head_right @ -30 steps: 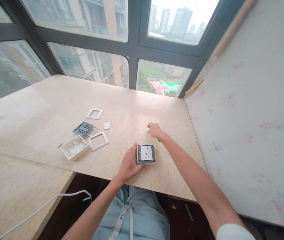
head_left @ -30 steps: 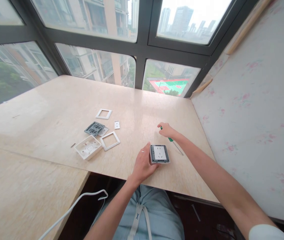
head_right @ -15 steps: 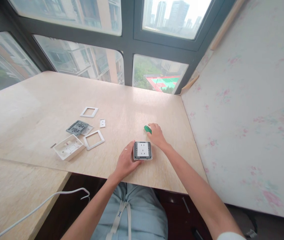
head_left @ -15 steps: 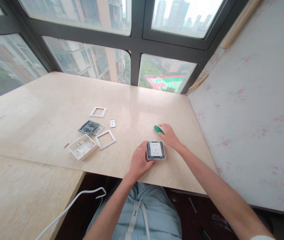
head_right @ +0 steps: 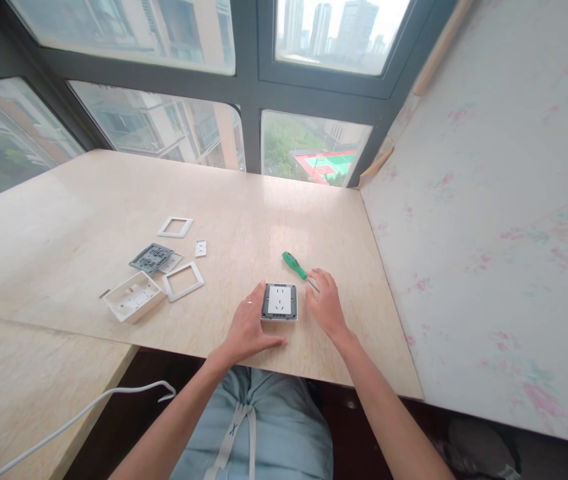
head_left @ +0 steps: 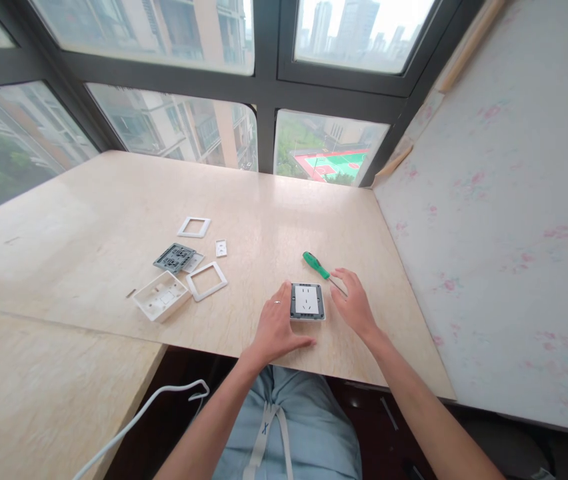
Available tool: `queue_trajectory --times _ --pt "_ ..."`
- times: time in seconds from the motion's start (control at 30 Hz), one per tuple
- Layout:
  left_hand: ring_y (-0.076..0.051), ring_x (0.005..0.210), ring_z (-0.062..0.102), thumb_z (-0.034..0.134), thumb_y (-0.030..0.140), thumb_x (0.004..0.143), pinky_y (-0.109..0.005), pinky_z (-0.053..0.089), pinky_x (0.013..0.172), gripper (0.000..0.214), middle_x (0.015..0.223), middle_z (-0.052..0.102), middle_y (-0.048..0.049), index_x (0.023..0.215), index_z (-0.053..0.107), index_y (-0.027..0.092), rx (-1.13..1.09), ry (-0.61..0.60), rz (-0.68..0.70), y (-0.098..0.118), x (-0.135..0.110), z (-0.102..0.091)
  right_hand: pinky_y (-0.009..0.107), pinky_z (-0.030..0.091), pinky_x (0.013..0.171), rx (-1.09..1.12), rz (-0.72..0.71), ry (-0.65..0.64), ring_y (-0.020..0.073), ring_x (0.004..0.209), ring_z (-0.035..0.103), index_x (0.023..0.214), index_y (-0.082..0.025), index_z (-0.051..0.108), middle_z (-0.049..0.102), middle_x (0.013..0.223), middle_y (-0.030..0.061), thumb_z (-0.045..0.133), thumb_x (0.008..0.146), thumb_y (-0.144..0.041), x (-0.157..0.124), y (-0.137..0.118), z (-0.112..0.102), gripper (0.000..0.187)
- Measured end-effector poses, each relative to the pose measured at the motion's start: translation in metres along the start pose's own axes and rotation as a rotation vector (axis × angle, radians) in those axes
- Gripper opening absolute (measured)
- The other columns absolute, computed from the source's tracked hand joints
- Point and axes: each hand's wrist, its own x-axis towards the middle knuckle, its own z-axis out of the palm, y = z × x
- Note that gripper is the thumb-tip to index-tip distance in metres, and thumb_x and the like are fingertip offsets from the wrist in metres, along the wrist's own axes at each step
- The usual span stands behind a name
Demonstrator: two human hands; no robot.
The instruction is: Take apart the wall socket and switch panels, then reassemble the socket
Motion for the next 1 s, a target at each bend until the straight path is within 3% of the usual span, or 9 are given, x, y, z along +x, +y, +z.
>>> queue_trajectory --times 0.23,0.5,0.67,0.8,0.9,1.0 --pt "-0.042 0.147 0.021 0.087 0.057 0.053 -0.062 0.024 0.115 0.143 0.159 0.016 -0.0265 0.157 -0.001 0.014 -0.022 -0.090 -0.056 0.003 0.001 -0.002 0.048 0.043 0.104 0.177 0.001 0.007 0.0242 0.124 0.053 0.115 -0.020 0.061 0.059 0.127 0.0119 0.051 0.088 -0.024 0.011 -0.028 0.004 0.029" --pt "-0.037 0.150 0.012 0.089 0.051 0.051 -0.058 0.020 0.119 0.145 0.161 0.010 -0.0240 0.158 0.000 0.012 -0.139 -0.181 -0.088 0.004 0.003 -0.012 0.050 0.045 0.101 0.239 -0.012 -0.063 0.0261 0.122 0.055 0.109 -0.021 0.064 0.061 0.126 0.0122 0.053 0.090 -0.029 0.014 -0.056 0.025 0.024" --pt "-0.041 0.149 0.014 0.088 0.044 0.051 -0.063 0.023 0.117 0.141 0.162 0.009 -0.0234 0.158 0.002 0.013 -0.192 -0.165 -0.082 0.005 0.004 -0.012 0.052 0.046 0.099 0.260 0.071 -0.047 0.0282 0.118 0.057 0.104 -0.024 0.065 0.063 0.124 0.0115 0.053 0.089 -0.032 0.005 -0.066 0.035 0.021" --pt "-0.042 0.149 0.014 0.083 0.041 0.056 -0.064 0.023 0.116 0.135 0.162 0.008 -0.0227 0.159 0.000 0.015 -0.203 -0.182 -0.076 0.005 0.004 -0.011 0.051 0.048 0.096 0.267 0.053 -0.050 0.0283 0.116 0.058 0.101 -0.024 0.067 0.064 0.121 0.0114 0.055 0.088 -0.034 0.011 -0.085 0.041 0.021" --pt "-0.042 0.147 0.021 0.082 0.037 0.054 -0.060 0.027 0.115 0.130 0.161 0.016 -0.0232 0.158 0.008 0.013 -0.187 -0.148 -0.070 0.006 0.004 -0.010 0.049 0.050 0.094 0.284 0.029 -0.074 0.0274 0.113 0.060 0.101 -0.023 0.068 0.065 0.120 0.0119 0.055 0.087 -0.031 0.019 -0.105 0.047 0.020" --pt "-0.044 0.139 0.034 0.083 0.033 0.051 -0.059 0.033 0.112 0.118 0.153 0.033 -0.0241 0.152 0.026 0.010 -0.173 -0.075 -0.019 0.006 0.004 -0.009 0.047 0.048 0.096 0.304 -0.005 -0.122 0.0259 0.115 0.059 0.100 -0.023 0.068 0.065 0.120 0.0109 0.053 0.088 -0.027 0.023 -0.126 0.058 0.020"
